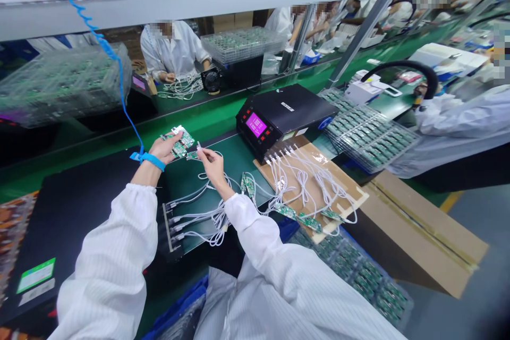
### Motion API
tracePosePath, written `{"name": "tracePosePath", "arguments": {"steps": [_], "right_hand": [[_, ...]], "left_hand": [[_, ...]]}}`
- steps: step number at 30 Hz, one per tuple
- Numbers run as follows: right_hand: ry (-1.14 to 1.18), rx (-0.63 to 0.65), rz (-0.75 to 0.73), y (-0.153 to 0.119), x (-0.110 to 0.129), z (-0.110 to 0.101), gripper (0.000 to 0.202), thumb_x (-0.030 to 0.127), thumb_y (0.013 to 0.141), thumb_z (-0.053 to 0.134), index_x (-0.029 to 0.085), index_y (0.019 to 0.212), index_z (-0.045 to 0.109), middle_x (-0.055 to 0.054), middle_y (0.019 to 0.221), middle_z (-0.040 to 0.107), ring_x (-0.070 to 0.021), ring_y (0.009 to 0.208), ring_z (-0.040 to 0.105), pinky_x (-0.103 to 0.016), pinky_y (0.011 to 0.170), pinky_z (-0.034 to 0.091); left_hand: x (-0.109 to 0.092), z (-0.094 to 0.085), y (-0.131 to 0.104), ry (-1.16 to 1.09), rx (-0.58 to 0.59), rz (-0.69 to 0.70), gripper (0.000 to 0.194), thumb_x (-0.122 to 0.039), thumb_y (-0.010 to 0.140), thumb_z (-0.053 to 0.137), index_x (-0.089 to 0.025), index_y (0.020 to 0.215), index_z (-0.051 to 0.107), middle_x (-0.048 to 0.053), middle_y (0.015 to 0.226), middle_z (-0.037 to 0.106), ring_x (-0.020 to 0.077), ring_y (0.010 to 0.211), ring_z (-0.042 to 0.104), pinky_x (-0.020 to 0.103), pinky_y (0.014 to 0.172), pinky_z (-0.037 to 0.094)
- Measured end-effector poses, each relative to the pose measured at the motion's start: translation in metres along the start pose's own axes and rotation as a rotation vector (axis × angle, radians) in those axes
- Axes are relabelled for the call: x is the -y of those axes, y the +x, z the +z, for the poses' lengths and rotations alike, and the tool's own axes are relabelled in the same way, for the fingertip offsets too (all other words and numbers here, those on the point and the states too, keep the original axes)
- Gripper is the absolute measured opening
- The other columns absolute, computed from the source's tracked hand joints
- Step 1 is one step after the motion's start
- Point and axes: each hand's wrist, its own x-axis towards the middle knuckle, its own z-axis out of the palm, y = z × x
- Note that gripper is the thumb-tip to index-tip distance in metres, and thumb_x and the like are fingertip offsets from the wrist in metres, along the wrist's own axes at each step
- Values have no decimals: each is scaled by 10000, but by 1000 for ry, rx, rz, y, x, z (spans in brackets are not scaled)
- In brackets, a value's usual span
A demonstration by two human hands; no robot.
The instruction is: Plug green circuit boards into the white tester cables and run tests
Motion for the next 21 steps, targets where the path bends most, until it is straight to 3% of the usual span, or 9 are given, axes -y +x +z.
{"name": "tracePosePath", "arguments": {"steps": [7,13,21], "right_hand": [[15,-4,27,0,-1,10,397,537,810,774,190,1003,794,-26,825,761,-152,710,688,-284,735,574],[2,29,36,0,-2,13,422,540,815,766,175,1025,803,-42,873,781,-153,721,685,-285,719,579],[-25,-12,-6,-1,2,14,406,525,838,739,167,1020,795,-63,969,794,-181,852,712,-316,844,587]], "left_hand": [[0,2,-2,-20,27,8,130,-104,812,800,-109,804,670,62,688,700,185,623,703,355,697,652],[-1,5,-4,-26,14,28,135,-101,814,796,-110,788,664,49,678,695,158,587,680,321,678,644],[-3,7,-8,-3,15,17,164,-118,809,812,-117,776,650,31,645,665,129,558,639,251,592,585]]}}
